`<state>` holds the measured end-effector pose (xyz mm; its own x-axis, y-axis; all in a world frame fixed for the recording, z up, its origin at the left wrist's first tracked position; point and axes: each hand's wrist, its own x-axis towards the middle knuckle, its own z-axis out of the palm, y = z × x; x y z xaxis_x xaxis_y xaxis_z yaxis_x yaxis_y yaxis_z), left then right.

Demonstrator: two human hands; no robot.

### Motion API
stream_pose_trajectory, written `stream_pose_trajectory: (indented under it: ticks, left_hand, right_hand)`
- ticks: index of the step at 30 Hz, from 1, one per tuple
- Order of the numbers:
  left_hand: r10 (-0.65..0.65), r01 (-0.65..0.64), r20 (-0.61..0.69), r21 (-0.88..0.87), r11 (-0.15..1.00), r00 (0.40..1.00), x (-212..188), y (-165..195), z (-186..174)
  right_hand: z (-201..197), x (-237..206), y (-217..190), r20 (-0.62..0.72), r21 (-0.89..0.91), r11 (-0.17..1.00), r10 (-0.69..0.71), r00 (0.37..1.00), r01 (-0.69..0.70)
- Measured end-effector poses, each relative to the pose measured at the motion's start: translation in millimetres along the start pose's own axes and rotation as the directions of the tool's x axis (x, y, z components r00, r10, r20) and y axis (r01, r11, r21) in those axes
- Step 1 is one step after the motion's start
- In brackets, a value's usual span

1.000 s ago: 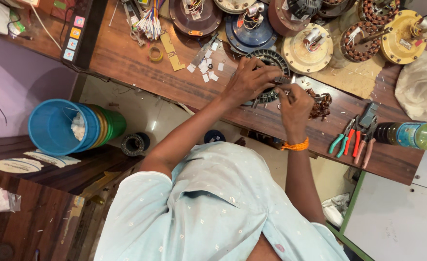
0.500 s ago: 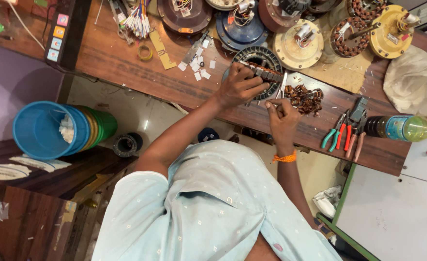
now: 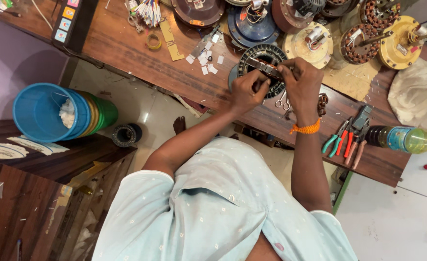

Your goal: The person sits at a workbench and fits copper wire coils into the slots of a motor stator held in a round frame, pressing each coil down by hand and working around the stator. Pliers, scissors and other hand tools lie on the bench while the person seats the windings.

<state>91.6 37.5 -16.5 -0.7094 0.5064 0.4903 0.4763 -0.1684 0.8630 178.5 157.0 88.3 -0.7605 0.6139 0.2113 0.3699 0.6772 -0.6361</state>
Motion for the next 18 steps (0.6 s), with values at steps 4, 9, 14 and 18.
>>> stream_pose_trajectory:
  ticks: [4,9,14,18]
  left_hand:
    - [-0.161,0.161,-0.043,0.005,0.987,0.986,1,-4,12]
    - [-0.205,0.207,-0.044,0.041,0.978,0.978,1,0,15]
    - [0.339,-0.364,0.133,0.356,0.86,0.931,7,1,-12]
    - [0.409,-0.491,0.304,0.279,0.825,0.86,28,-8,-18]
  right_hand:
    - [16,20,13,0.046,0.058,0.994,0.095,0.994,-0.098]
    - [16,24,35,0.071,0.184,0.963,0.187,0.98,-0.197]
    - [7,6,44,0.071,0.291,0.905,0.302,0.951,-0.309]
    - [-2,-17,39,0.013,0.31,0.914,0.269,0.963,-0.26]
